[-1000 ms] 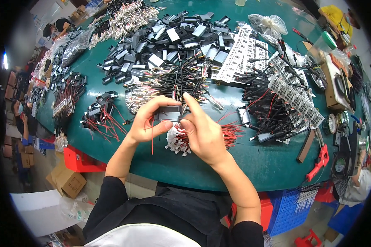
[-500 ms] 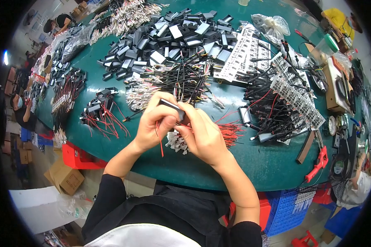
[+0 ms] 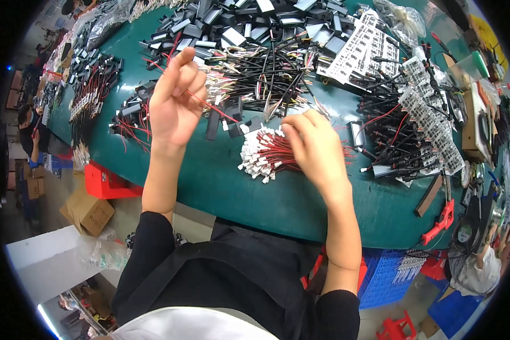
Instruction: The person assembles wire sets into small electronic driver modules by hand, connecting electrical wires to the modules.
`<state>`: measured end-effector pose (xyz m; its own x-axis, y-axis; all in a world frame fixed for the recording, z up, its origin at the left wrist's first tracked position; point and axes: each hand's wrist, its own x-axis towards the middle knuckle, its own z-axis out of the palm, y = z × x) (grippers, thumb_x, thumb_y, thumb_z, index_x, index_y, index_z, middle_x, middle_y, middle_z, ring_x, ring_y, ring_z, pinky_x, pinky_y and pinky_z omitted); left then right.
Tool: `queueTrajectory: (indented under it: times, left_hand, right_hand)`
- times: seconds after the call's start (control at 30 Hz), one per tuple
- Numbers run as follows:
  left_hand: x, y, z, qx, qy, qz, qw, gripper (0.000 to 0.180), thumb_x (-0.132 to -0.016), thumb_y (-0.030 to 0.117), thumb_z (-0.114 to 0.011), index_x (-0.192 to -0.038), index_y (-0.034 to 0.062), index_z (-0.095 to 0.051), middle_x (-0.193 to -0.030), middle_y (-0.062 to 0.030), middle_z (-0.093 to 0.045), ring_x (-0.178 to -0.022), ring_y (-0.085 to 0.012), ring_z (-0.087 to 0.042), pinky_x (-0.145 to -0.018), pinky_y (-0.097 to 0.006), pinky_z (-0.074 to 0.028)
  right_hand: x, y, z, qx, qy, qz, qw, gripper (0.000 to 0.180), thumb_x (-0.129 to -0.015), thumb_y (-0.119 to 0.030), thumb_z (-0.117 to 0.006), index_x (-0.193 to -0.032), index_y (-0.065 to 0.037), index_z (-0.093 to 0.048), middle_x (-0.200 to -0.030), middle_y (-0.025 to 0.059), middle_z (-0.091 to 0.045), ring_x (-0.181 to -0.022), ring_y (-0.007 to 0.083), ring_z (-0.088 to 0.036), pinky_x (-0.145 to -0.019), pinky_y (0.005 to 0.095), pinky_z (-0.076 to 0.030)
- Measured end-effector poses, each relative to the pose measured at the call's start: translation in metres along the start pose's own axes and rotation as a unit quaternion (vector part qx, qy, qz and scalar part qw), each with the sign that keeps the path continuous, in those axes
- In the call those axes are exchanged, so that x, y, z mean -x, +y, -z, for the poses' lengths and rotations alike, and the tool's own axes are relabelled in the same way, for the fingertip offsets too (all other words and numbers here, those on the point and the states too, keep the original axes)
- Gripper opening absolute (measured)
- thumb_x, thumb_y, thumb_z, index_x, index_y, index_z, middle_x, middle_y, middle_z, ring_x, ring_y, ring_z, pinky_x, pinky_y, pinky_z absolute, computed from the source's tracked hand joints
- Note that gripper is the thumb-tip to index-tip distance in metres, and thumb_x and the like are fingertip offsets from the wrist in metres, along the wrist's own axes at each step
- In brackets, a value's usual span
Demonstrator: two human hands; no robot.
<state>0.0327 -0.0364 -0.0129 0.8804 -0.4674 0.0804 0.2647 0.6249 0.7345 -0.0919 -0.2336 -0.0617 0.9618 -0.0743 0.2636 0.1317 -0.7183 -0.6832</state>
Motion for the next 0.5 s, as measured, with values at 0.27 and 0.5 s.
queueTrajectory:
  times: [0.27,0.5]
  left_hand:
    - [-0.011,-0.009,0.016,-0.173,-0.033,-0.161,0.971,0.045,-0.102,0.038,-0.029,-0.080,0.0047,-0.050,-0.057,-0.0005,-0.038,-0.051,-0.0078,-0.031,-0.051,-0.022,-0.029]
    - [-0.011,0.001,0.024,-0.097,0.002,-0.071,0.993,0.038,-0.101,0.035,-0.037,-0.088,0.0037,-0.052,-0.057,0.0071,-0.034,-0.046,-0.0009,-0.027,-0.039,-0.020,-0.017]
  right_hand:
    - [0.008,0.005,-0.018,0.030,-0.073,0.020,0.997,0.011,-0.079,-0.010,-0.068,-0.085,-0.002,-0.065,-0.075,0.0101,-0.053,-0.070,0.0268,-0.054,-0.064,0.0358,-0.044]
    - [0.004,-0.020,0.001,-0.107,0.117,-0.052,0.986,0.007,-0.084,-0.002,-0.062,-0.090,-0.001,-0.062,-0.081,0.0091,-0.067,-0.064,0.0156,-0.062,-0.059,0.0263,-0.048]
